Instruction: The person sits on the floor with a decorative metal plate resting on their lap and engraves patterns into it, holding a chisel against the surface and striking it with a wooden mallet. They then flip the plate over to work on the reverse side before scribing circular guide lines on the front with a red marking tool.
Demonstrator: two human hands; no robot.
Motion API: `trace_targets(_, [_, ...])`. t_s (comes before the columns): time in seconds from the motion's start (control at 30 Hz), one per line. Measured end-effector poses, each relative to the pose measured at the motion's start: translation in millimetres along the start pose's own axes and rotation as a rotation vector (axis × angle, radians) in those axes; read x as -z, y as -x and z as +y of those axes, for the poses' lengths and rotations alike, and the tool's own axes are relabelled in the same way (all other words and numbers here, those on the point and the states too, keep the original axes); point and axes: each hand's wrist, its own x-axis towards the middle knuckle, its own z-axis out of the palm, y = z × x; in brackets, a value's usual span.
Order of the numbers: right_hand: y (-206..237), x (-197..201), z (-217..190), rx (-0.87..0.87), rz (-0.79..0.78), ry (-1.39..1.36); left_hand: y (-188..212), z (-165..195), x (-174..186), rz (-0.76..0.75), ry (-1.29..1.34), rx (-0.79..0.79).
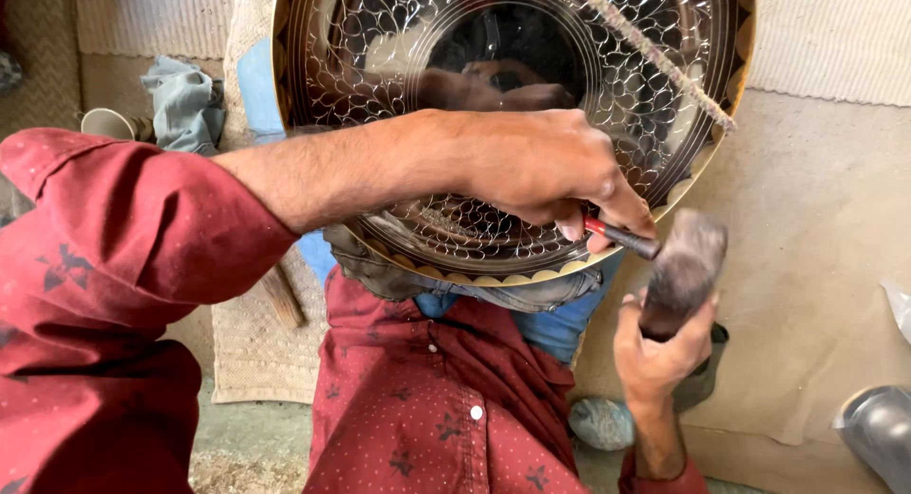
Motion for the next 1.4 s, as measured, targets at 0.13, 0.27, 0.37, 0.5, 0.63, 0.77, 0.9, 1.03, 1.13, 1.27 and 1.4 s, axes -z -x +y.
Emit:
trace_targets(0.13, [14.6,-16.3,0.5,0.01,0.185,-0.252,-11.9,1.5,-2.5,-0.213,0.137,0.077])
trace_targets(0.27, [19.0,-21.1,1.7,-0.021,0.291,-0.114,-19.4,-0.6,-0.7,-0.425,0.179,0.139])
trace_targets(0.37, [22.9,-26.5,11.1,0.163,0.249,0.076,-23.9,1.1,-1.5,-0.446,0.186,0.116])
trace_targets(0.5, [39.3,-37.8,23.3,0.02,0.24,-0.236,-14.3,0.2,3.7,-0.17,0.102,0.027])
trace_targets(0.63, [52.9,-37.7,27.0,-0.138,0.205,-0.304,-5.8,-3.4,6.9,-0.172,0.188,0.101])
trace_targets(0.77, [49.0,-28.9,17.9,-0.197,0.238,-0.458,-8.7,-7.8,4.6,-0.22,0.136,0.07])
trace_targets(0.9, [30.9,-21.1,3.1,-0.144,0.291,-0.443,-11.3,-11.7,2.0,-0.256,0.149,0.054])
trace_targets(1.03, [12.7,-12.0,-3.7,0.047,0.123,0.044,-6.7,-11.1,-0.5,-0.132,0.16,-0.033])
trace_targets(1.13, [7.8,-8.0,-4.7,-0.155,0.141,-0.371,4.5,-5.8,-0.9,-0.107,0.109,0.124])
trace_targets(1.27, [-7.4,4.2,5.3,-0.146,0.038,-0.381,20.9,6.8,-3.8,0.136,0.03,0.171])
trace_targets(1.4, [-50.4,25.4,12.3,-0.09,-0.12,-0.272,35.6,23.8,-13.6,0.397,-0.101,0.255])
